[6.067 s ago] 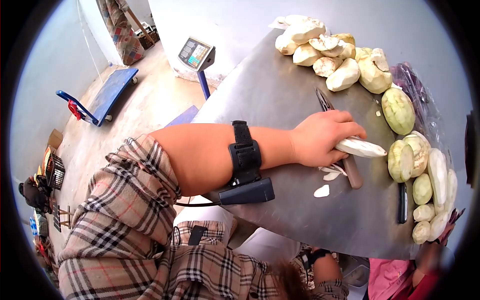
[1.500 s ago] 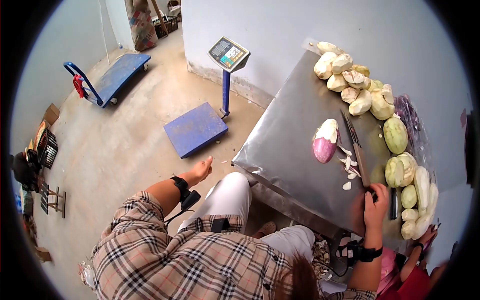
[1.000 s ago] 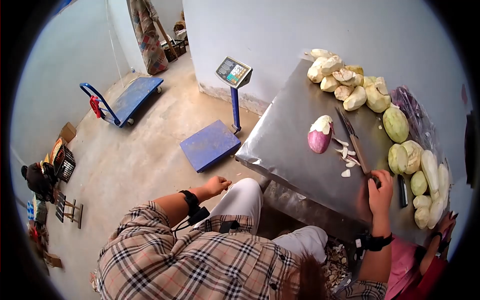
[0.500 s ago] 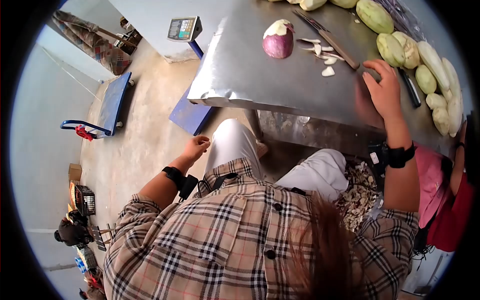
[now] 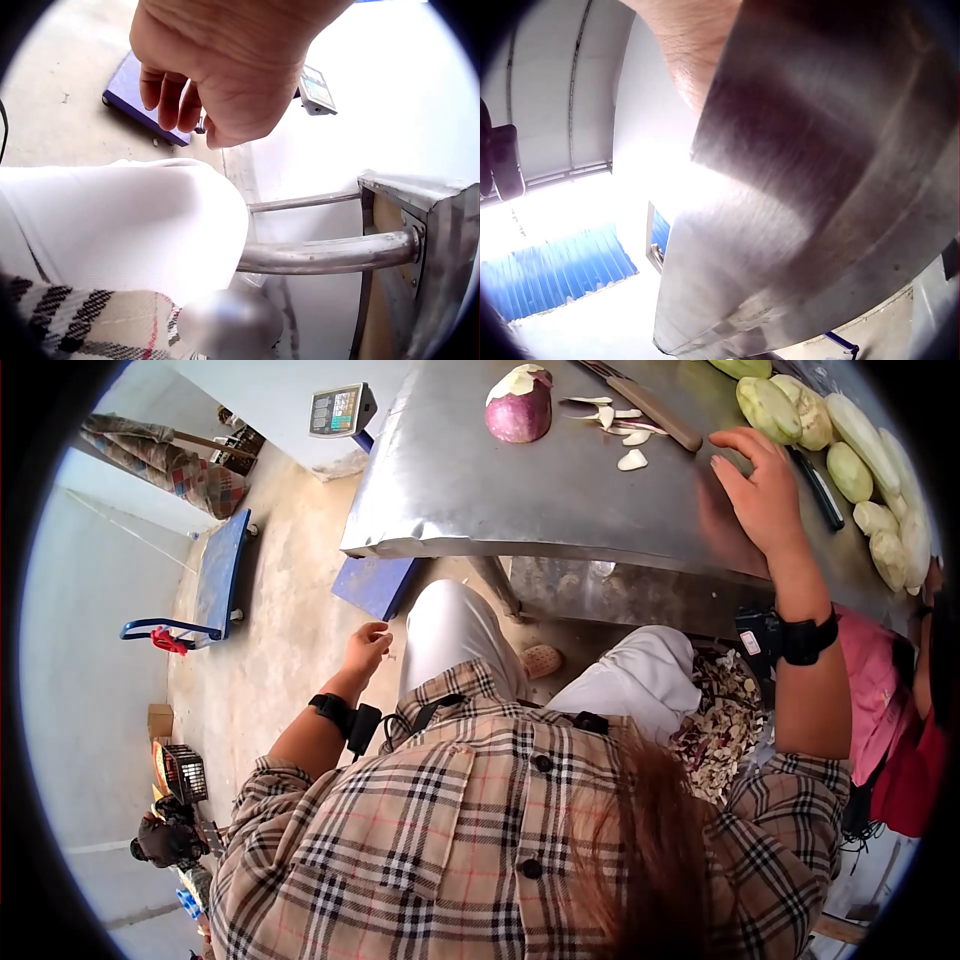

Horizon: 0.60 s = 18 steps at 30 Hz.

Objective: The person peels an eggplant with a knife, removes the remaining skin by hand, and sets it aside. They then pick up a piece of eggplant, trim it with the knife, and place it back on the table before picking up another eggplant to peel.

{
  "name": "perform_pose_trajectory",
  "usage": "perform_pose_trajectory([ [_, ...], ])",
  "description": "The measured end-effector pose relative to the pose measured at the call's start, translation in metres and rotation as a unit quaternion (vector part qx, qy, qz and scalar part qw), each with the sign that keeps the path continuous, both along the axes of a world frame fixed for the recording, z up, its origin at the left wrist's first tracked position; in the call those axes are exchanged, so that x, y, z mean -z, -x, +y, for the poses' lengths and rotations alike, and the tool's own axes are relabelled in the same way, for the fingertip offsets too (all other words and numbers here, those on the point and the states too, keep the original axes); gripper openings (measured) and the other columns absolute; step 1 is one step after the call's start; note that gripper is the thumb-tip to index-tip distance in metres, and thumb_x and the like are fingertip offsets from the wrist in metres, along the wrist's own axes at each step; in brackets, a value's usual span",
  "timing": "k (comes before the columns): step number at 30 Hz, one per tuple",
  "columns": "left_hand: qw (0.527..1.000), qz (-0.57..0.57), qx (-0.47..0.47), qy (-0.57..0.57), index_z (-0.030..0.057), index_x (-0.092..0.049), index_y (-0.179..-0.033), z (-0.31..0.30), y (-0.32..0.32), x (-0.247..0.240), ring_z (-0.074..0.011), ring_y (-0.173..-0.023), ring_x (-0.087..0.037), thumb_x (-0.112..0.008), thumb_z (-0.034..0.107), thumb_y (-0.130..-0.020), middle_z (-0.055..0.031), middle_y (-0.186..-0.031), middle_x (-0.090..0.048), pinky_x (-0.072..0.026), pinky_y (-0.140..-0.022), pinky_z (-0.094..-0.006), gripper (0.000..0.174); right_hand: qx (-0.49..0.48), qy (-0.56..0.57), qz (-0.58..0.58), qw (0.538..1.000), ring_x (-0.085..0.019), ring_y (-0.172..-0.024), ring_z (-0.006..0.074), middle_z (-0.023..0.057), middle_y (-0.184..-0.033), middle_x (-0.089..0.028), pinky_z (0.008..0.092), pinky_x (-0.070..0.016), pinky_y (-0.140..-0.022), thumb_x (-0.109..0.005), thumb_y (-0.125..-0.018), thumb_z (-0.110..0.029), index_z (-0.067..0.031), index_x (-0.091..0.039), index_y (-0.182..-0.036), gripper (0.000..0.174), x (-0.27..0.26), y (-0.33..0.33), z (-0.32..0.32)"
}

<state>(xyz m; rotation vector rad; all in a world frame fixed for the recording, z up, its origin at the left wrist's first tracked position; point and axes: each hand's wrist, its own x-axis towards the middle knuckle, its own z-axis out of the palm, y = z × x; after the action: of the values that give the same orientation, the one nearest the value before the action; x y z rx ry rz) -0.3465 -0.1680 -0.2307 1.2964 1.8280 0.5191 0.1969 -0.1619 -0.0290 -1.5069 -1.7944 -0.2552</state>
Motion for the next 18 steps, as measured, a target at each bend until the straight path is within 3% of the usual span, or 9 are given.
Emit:
perform_pose_trajectory([
  [18,0.997,-0.031,0.037,0.065,-0.0009,-0.062,-0.102,-0.002,-0.009,0.033,-0.0150,-0.073,-0.059,-0.062,0.017,-0.081,-0.0080,-0.085,-0.065,-0.0472,-0.066,-0.0279,0.027,0.013,0.060,0.036,0.997,-0.054,-0.099,0.0260,0.0076,-0.102,-0.061,0.0316,-0.0418,-0.086,-0.061,-0.077,-0.011,-0.0049,-0.065,-0.096,0.020,-0.008,0.008,-0.003],
])
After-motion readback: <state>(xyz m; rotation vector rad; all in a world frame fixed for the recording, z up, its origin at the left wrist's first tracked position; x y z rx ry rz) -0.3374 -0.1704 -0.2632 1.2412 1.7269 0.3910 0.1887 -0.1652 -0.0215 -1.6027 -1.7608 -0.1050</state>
